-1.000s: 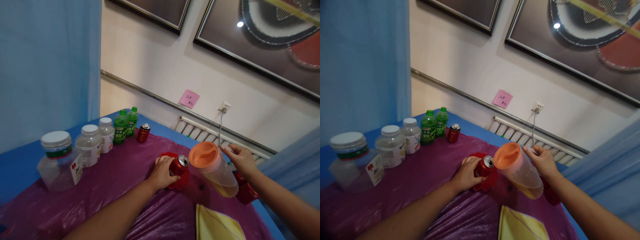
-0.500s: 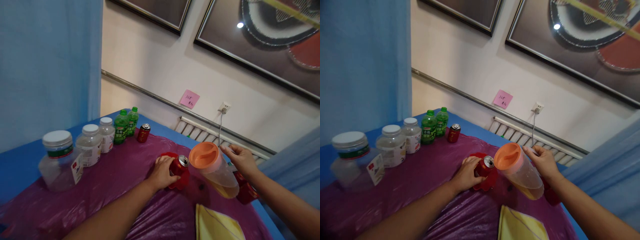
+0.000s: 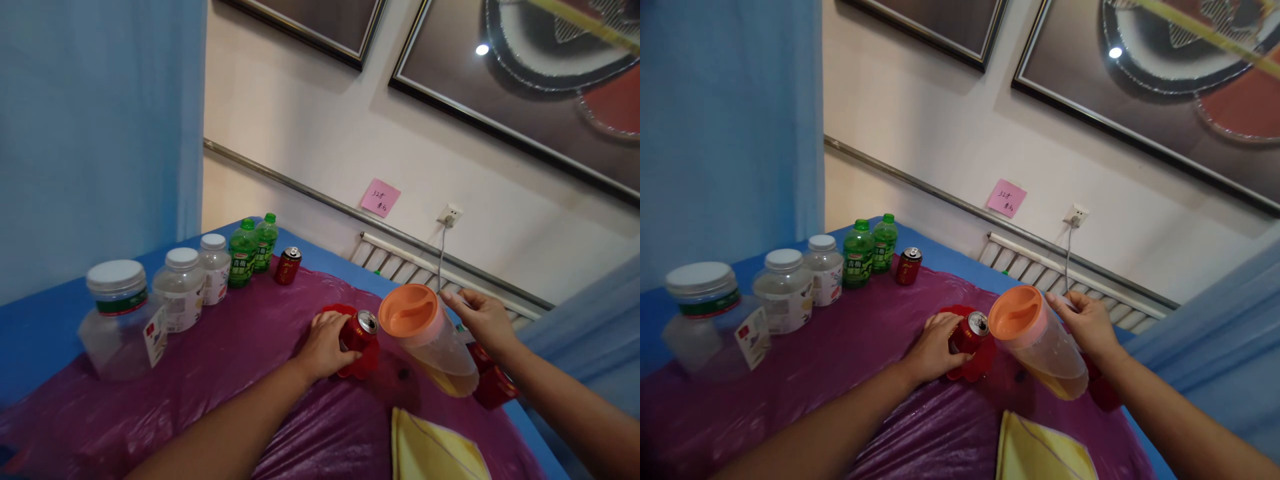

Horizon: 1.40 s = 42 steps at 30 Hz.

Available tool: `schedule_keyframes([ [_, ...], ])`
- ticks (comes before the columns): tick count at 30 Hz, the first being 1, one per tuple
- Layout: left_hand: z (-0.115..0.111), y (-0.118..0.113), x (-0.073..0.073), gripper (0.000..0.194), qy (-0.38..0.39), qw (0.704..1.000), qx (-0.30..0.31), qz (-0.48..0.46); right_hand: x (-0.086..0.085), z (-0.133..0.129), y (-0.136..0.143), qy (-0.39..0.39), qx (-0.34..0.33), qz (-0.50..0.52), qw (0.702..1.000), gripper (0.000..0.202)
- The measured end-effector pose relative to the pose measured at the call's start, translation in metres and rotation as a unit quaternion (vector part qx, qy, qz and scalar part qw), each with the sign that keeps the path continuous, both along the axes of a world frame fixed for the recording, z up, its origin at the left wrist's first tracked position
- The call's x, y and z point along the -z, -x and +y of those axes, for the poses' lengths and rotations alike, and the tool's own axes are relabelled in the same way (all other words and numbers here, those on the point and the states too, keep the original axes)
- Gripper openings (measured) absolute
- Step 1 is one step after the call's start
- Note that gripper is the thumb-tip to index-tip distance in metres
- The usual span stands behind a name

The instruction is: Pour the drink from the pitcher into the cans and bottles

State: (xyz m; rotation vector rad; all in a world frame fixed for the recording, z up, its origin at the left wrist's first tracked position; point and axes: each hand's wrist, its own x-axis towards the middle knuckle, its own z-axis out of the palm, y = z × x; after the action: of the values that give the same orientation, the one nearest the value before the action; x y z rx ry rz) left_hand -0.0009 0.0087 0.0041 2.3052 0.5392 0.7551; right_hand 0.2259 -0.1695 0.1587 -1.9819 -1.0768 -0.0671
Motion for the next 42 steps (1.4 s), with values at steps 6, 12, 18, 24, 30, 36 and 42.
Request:
schedule_keyframes([
  [6,0.0007,-0.0008,0.0036,0.064,0.0,1.0,0.004,-0.005,-0.0009,0.0001,0.0009,-0.004,0.0,0.008,1.0,0.057],
  [12,0.0,-0.0002,0.0028,0.063,0.0,1.0,-0.004,0.0,-0.0015,-0.0007,0.0017,-0.003,0.008,0.012,1.0,0.058],
  [18,0.0007,0.0006,0.0014,0.065,0.003,1.0,0.001,-0.002,-0.0016,-0.001,0.0034,-0.002,0.008,0.016,1.0,0.056],
  [24,0.0001,0.0006,0.0,0.065,0.009,1.0,0.0,-0.005,-0.001,-0.0009,0.0022,-0.009,-0.004,0.017,1.0,0.057],
  [30,-0.0005,0.0011,-0.0016,0.065,0.014,1.0,0.004,-0.001,-0.0029,-0.0004,0.0059,-0.009,-0.005,0.007,1.0,0.057],
  [36,-0.0006,0.0008,-0.0005,0.063,0.01,1.0,0.005,0.0,-0.0023,-0.0008,0.0051,-0.016,-0.007,0.019,1.0,0.057],
  [42,-0.0002,0.0007,-0.0002,0.063,0.007,1.0,0.001,-0.003,-0.0015,-0.0016,0.0033,-0.003,-0.008,0.013,1.0,0.057],
])
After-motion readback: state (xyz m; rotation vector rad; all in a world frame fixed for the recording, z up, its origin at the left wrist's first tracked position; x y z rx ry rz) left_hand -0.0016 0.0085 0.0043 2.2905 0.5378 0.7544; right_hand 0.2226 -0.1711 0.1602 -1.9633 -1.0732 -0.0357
